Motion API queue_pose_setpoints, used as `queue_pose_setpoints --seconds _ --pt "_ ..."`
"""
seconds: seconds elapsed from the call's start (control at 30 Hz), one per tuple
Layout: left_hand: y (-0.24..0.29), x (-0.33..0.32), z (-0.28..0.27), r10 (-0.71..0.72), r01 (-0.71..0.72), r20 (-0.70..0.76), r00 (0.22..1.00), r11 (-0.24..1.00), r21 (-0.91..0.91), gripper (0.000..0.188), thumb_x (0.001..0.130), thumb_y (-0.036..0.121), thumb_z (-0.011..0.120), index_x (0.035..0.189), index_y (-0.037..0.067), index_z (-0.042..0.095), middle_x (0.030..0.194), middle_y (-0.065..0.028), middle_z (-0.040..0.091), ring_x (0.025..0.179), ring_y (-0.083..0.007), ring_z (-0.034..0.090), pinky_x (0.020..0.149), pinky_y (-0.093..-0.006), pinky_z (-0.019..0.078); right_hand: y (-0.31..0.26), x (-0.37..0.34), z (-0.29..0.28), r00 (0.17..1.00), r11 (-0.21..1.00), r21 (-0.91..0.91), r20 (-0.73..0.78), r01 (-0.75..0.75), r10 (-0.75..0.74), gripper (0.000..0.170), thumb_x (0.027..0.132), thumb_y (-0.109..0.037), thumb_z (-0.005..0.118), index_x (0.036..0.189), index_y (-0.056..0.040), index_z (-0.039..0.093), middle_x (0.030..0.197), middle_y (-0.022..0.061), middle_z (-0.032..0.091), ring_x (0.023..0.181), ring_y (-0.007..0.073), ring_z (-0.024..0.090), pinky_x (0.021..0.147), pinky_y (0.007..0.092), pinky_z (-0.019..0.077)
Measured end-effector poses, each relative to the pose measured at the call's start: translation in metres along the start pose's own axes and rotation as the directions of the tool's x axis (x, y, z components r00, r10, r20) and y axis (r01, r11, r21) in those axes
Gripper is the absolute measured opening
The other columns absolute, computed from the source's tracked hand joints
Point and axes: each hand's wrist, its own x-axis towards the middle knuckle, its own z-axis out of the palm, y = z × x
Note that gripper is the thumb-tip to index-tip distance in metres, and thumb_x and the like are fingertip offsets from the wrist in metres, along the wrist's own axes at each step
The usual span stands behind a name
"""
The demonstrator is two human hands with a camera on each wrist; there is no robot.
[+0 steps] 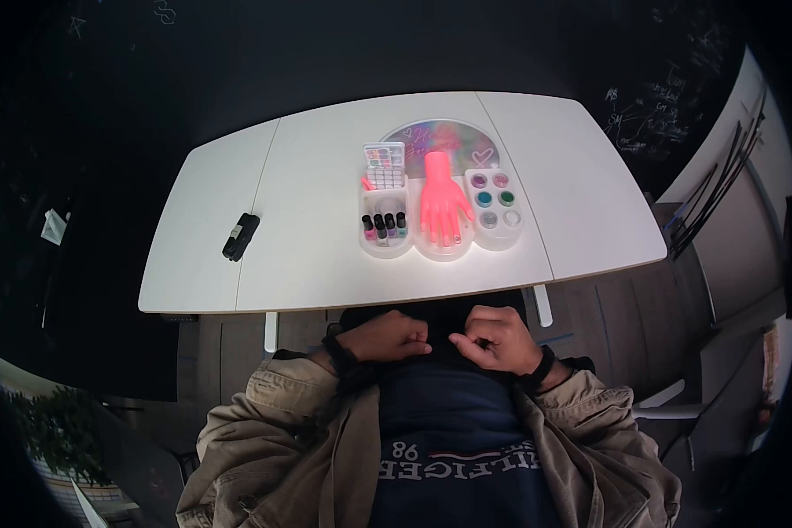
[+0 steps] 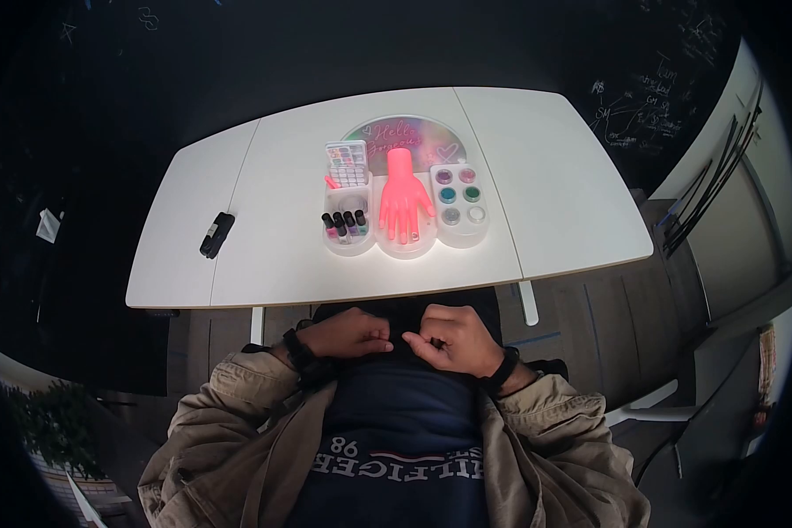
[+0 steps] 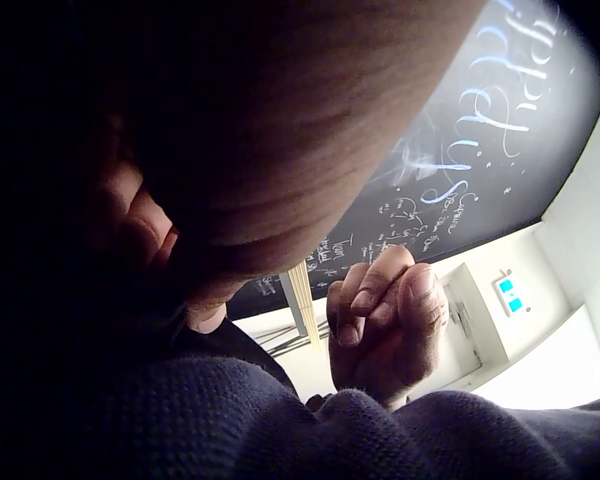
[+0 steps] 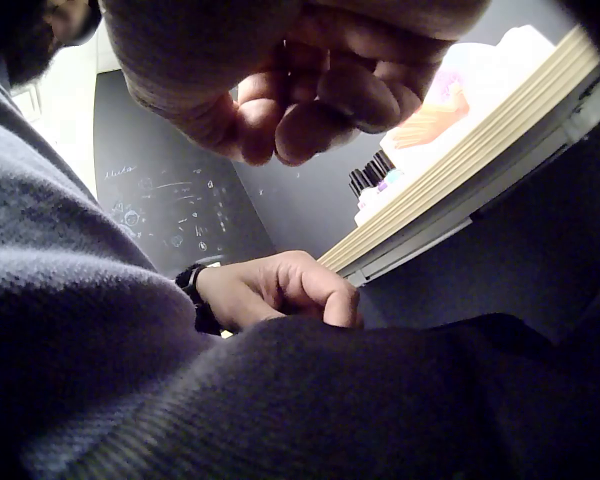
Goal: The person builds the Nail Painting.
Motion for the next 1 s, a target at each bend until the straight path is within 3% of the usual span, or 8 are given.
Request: queue_pose_setpoints --seconds 0.63,0.83,1.0 --pt "-0.002 0.000 0.001 0.001 -0.001 0.006 1.000 1.000 -0.002 0.036 0.106 0.037 0.077 0.095 0.003 0.070 0.077 -0.0149 0.072 0.073 -0.0335 0.074 0.068 -0.0452 0.0546 0.000 0.001 0.000 1.000 1.000 0.004 -0.015 0.024 -0.024 0.034 0.092 -0.011 0.089 0.070 -0.0053 0.063 0.071 0.0068 0.059 0.052 0.0218 0.055 0.047 0.0354 0.0416" --pt "0.003 0.001 -0.003 0.037 -0.037 -0.001 0.999 0.998 0.044 0.032 0.105 0.033 0.078 0.094 0.004 0.069 0.083 -0.0128 0.073 0.073 -0.0300 0.071 0.067 -0.0425 0.0546 0.000 0.001 0.001 0.999 1.000 0.003 -0.015 0.029 -0.029 0.034 0.092 -0.011 0.089 0.070 -0.0056 0.063 0.071 0.0068 0.059 0.052 0.0218 0.055 0.047 0.0355 0.0418" --pt "0.055 -0.011 -0.042 0.066 -0.074 -0.335 0.940 0.997 -0.010 0.010 0.100 0.015 0.083 0.098 0.007 0.077 0.087 -0.0053 0.074 0.073 -0.0163 0.068 0.068 -0.0324 0.0538 -0.001 0.002 -0.001 0.999 0.999 0.000 -0.024 0.036 -0.036 0.035 0.092 -0.011 0.089 0.070 -0.0056 0.063 0.071 0.0072 0.059 0.051 0.0226 0.055 0.047 0.0358 0.0415"
